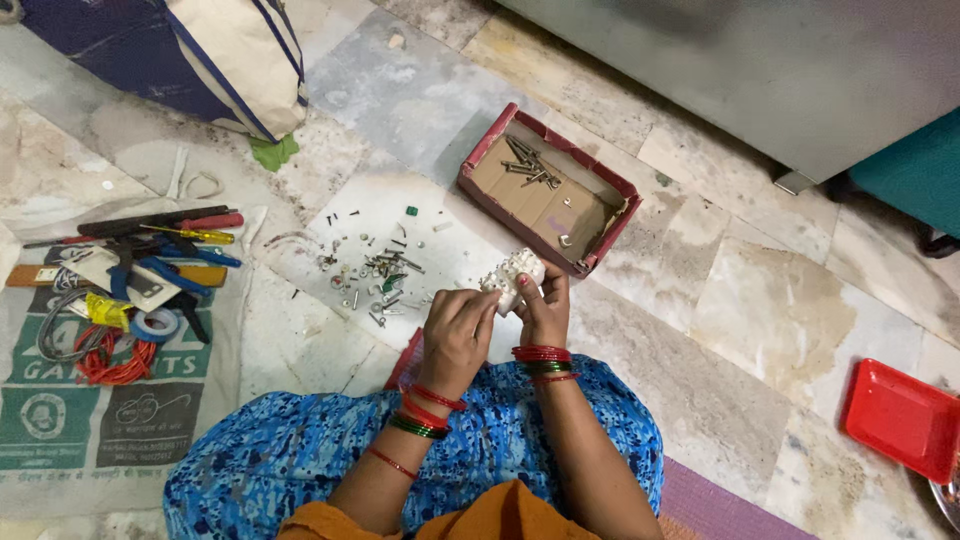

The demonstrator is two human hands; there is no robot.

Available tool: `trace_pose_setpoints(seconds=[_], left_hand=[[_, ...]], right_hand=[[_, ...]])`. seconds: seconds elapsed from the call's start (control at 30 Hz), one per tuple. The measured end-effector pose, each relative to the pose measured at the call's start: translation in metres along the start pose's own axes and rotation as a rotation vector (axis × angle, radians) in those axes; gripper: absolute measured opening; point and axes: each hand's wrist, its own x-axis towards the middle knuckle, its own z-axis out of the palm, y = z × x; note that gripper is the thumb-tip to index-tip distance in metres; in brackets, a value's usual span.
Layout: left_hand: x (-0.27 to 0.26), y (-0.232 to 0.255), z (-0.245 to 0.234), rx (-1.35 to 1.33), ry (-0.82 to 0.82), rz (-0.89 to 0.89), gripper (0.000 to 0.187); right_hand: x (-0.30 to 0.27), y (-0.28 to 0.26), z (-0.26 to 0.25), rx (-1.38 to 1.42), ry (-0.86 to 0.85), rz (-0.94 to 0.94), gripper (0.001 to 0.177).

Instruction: The person sits on the floor and inserts small metal pins into a white plastic block with multiple holes. They pick pins from a pile on the floor and place them into the block, then move some pins into a red box.

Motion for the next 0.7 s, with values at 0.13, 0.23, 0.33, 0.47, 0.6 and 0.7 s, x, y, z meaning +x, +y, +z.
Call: trace_pose_setpoints(seconds=[0.13,0.23,0.33,0.47,0.6,0.7], left_hand=[[-0.003,0.002,-0.005,0.010,0.013,0.016,0.023],[-0.003,0.002,-0.006,0.048,-0.025,0.055,0.023],[-0.003,0.001,-0.003,0.072,-0.045,0.079,0.019],[-0.004,-0.002,-0.002,0.084,-0.055,0.083,0.019],[-0.004,-0.015,0.003,-0.003,-0.029,0.017,0.030],[-0.011,-0.046,-0.004,-0.161,0.124,-0.157,0.043]], right_hand=[[-0.002,-0.002,0.002,0.009,-0.014,0.010,0.040],[-0.002,-0.001,0.002,0.016,-0.010,0.016,0.039],[-0.001,0.001,-0.001,0.003,0.021,0.039,0.038],[0.001,0.007,-0.006,-0.043,0.057,0.061,0.036],[0.009,0.009,-0.015,0.021,0.062,0.045,0.035],[0.021,0.001,-0.024,0.178,0.088,0.018,0.033]])
